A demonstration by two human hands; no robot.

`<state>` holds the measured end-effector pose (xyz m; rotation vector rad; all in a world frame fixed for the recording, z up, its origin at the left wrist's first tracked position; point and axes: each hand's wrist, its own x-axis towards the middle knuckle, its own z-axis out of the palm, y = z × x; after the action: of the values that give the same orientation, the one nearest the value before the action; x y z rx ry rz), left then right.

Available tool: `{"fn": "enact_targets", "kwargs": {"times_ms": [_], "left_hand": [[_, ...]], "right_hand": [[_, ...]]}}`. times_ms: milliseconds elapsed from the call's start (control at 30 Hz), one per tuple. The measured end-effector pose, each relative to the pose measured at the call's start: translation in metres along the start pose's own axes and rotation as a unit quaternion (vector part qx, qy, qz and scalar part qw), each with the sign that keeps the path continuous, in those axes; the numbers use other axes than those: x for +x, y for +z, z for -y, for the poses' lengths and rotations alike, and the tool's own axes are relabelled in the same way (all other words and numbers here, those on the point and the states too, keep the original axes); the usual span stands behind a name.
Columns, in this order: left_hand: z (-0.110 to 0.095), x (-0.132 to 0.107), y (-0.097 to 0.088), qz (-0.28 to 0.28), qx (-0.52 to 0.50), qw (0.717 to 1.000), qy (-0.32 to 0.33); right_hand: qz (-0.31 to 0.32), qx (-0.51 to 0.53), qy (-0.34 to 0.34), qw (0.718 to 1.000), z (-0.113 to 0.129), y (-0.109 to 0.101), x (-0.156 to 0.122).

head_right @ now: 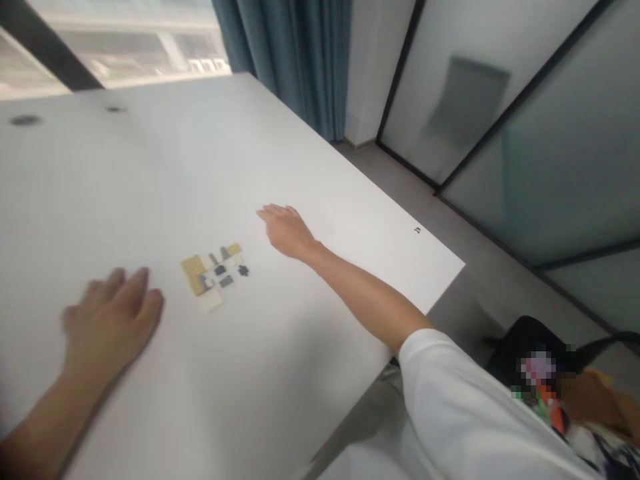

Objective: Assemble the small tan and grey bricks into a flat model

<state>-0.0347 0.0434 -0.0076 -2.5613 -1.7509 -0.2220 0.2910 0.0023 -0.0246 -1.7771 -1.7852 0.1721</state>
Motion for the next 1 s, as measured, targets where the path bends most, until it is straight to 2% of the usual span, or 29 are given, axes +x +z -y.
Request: {"fn": "enact_targets", "kwargs": {"times_ms": [100, 233, 333, 400, 500, 600, 733, 867, 1000], "left_hand": [[0.003, 0.002, 0.003, -0.039, -0.021, 0.999, 0.014], [0.006, 0.002, 0.001, 0.016, -0.128, 0.991, 0.02], [-0.008, -0.002, -0.005, 0.027, -0.212, 0.976, 0.034], [-0.024, -0.002, -0.007, -0.013, -0.251, 0.968, 0.012], [-0.049, 0.001, -0.006, -0.117, -0.293, 0.948, -0.039], [-0.069, 0.002, -0.003, -0.125, -0.282, 0.949, -0.066], [-0.092, -0.01, -0.003, -0.067, -0.165, 0.984, -0.02], [-0.112, -0.022, -0.005, -0.01, -0.094, 0.991, 0.095], [-0.114, -0.018, -0.007, 0.029, -0.071, 0.981, 0.179]], "right_hand": [[-0.032, 0.042, -0.003, 0.999, 0.0, -0.003, -0.001], [-0.122, 0.134, 0.029, 0.983, 0.012, -0.005, -0.003], [-0.153, 0.223, 0.079, 0.959, 0.022, 0.004, -0.002], [-0.164, 0.284, 0.115, 0.938, 0.025, 0.014, 0.002], [-0.22, 0.378, 0.161, 0.885, 0.025, 0.03, 0.008], [-0.228, 0.466, 0.161, 0.839, 0.023, 0.036, 0.007], [-0.227, 0.542, 0.185, 0.788, 0.021, 0.03, 0.001], [-0.229, 0.543, 0.201, 0.783, 0.025, 0.028, -0.001], [-0.231, 0.542, 0.201, 0.783, 0.028, 0.03, -0.001]]}}
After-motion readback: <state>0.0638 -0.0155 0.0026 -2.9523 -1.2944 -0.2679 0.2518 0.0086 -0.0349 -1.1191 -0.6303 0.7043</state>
